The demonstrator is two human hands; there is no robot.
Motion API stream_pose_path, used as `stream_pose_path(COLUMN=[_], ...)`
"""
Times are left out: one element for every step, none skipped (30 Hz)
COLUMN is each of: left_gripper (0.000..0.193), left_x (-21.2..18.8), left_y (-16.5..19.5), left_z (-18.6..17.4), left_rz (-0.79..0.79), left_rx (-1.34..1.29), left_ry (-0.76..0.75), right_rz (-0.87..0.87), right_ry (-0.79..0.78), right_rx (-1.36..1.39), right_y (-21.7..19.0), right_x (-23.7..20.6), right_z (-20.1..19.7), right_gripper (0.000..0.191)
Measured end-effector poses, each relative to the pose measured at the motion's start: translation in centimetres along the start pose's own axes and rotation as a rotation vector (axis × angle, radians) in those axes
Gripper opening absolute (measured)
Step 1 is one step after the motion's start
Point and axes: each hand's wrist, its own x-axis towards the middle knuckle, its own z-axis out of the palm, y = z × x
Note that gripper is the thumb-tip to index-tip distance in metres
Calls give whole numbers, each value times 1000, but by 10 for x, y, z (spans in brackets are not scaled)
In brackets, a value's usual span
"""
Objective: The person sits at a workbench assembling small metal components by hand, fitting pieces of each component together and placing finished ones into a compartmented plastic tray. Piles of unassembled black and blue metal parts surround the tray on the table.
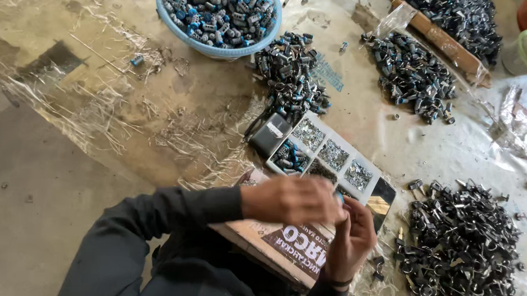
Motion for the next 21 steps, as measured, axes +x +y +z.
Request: stream_pose_path(left_gripper=[21, 20, 23, 26, 29, 36, 43, 51, 49, 46, 44, 42, 40, 39, 38, 37, 36, 37, 39, 40, 41], left_x=[2, 5, 8, 11, 13, 15, 16, 17, 15, 13, 11, 9, 7, 7, 5, 5, 3, 3, 2, 1, 1], left_y=[8, 12, 12, 9, 5, 0, -4, -6, -10, -13, -16, -19, -23, -26, -31, -36, -40, -45, -50, -54, -57], left_z=[2, 4, 6, 6, 6, 7, 7, 8, 7, 8, 10, 14, 18, 23, 28, 32, 34, 36, 36, 37, 36], left_rz=[33, 67, 34, 1, -25, -78, -135, -198, -228, -254, -282, -269, -257, -250, -254, -257, -261, -324, -388, -449, -501], left_rx=[15, 34, -27, -91, -158, -212, -268, -323, -366, -409, -450, -448, -444, -439, -395, -350, -305, -315, -326, -341, -329], left_ry=[15, 30, 33, 37, 39, 56, 75, 94, 23, -50, -123, -113, -101, -88, -82, -76, -70, -74, -78, -83, -109], right_rz=[51, 100, 155, 181, 202, 218, 207, 200, 193, 192, 192, 193, 219, 248, 280, 217, 152, 82, -37, -158, -286], right_ry=[-38, -79, -120, -158, -193, -224, -208, -195, -180, -183, -188, -191, -223, -258, -294, -228, -158, -84, -102, -116, -126], right_rx=[229, 459, 686, 739, 794, 849, 783, 716, 652, 616, 580, 544, 523, 502, 480, 215, -50, -312, -572, -835, -1093], right_y=[4, 6, 8, 9, 10, 11, 11, 11, 11, 12, 12, 12, 12, 11, 11, 12, 13, 14, 17, 20, 22], right_x=[2, 5, 6, 7, 7, 7, 6, 6, 6, 8, 10, 13, 18, 25, 32, 39, 44, 50, 55, 58, 61], right_z=[-1, -3, -5, -7, -8, -9, -8, -8, -7, -7, -6, -7, -8, -12, -15, -16, -15, -14, -8, -1, 6], right_gripper=[19, 19, 20, 21, 22, 24, 24, 24, 23, 24, 25, 26, 25, 25, 25, 22, 20, 19, 16, 14, 14])
